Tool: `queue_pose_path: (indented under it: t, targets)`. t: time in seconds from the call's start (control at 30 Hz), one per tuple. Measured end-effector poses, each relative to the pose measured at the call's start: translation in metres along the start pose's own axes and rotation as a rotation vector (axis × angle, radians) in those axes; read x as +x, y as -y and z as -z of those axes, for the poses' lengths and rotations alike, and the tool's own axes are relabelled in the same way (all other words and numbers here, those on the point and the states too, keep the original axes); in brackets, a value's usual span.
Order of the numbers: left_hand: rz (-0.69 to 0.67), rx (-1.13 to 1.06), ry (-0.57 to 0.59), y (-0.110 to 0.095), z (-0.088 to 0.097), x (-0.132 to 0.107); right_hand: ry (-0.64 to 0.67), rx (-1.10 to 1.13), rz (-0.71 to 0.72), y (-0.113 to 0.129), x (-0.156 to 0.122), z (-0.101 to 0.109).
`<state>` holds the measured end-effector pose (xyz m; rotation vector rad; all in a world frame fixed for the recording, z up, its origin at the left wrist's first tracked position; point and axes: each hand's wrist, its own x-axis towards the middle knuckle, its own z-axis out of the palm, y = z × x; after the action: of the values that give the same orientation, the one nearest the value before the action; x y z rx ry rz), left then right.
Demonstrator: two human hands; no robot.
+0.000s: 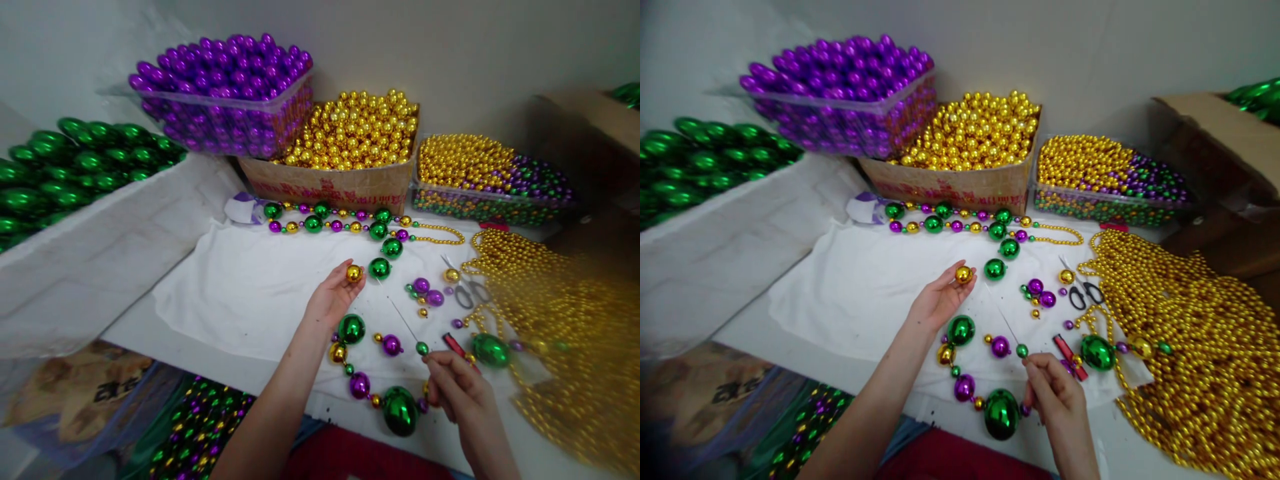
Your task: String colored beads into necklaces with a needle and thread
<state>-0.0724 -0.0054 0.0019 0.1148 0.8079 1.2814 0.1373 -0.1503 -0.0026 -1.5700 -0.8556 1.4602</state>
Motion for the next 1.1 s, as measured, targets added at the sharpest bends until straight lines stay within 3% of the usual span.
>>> queue_pose_path:
  t: [0.17, 0.4, 0.57, 1.1]
  targets:
    - [0.039, -0.015, 0.004, 0.004, 0.004, -0.001, -0.066, -0.059, 0.033, 0.008, -0.006, -0.008]
    - [0.078, 0.024, 0.029, 0.012, 0.010, -0.001, -0.045, -0.065, 0.073, 0.005, -0.007, -0.011]
    - [0.137, -0.007, 0.003, 0.012, 0.009, -0.003, 0.058, -0.084, 0.068, 0.004, -0.004, -0.007]
    - [0.132, -0.106, -0.120, 0.010, 0.010, 0.000, 0.045, -0.041, 0.079, 0.019, -0.002, -0.031]
